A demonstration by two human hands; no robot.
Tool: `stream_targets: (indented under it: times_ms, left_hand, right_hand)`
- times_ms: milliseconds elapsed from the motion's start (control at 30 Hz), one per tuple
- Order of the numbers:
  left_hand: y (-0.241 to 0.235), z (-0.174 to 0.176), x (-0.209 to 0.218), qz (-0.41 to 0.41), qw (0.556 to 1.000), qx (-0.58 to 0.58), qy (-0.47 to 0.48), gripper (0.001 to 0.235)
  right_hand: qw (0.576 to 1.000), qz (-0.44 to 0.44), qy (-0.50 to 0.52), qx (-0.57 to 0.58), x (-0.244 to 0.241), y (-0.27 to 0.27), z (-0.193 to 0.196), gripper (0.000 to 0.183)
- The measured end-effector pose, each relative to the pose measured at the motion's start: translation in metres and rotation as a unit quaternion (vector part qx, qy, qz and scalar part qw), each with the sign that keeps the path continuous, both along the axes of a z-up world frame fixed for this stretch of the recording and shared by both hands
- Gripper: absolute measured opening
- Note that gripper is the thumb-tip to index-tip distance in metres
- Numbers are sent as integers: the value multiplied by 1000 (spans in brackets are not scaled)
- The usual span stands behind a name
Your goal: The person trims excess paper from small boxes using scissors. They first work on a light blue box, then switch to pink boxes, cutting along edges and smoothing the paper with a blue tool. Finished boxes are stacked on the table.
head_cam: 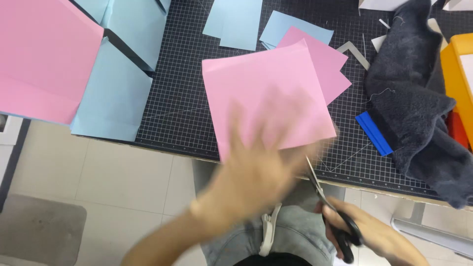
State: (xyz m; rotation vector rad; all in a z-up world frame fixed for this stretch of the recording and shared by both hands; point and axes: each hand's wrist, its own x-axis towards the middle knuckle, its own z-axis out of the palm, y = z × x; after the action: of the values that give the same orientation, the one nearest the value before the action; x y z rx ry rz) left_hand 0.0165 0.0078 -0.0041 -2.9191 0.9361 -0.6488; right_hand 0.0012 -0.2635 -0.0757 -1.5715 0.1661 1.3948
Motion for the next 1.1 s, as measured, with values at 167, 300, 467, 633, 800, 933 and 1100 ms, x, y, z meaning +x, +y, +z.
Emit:
stream_targets:
  times_ms: [167,300,467,633,800,933,1100]
  left_hand:
    - [28,-17,58,60,983,19,172,111]
    - [36,-7,66,40,975,-24,218,96]
    - [43,-1,75,31,970,-31,237,89]
    - [48,3,80,13,968,-25,250,86]
    - [53,7,87,8,967,-21,253,88]
    - [56,10,90,1,963,-30,266,84]
    - [56,12,93,1,957,-39,286,86]
  right_hand:
    - [993,-93,6,-67,12,15,1,44]
    - [991,-113,-5,-69,22,16,-2,40]
    - [989,-98,-6,-107,34,27,10,37]
    - [984,-99,4,-145,40,36,23,39]
    - [984,-113,5,-135,31,31,14,31]
    - [985,-119,-10,-128,28,33,14,27]
    - [986,-109,-54,-115,23,36,17,26]
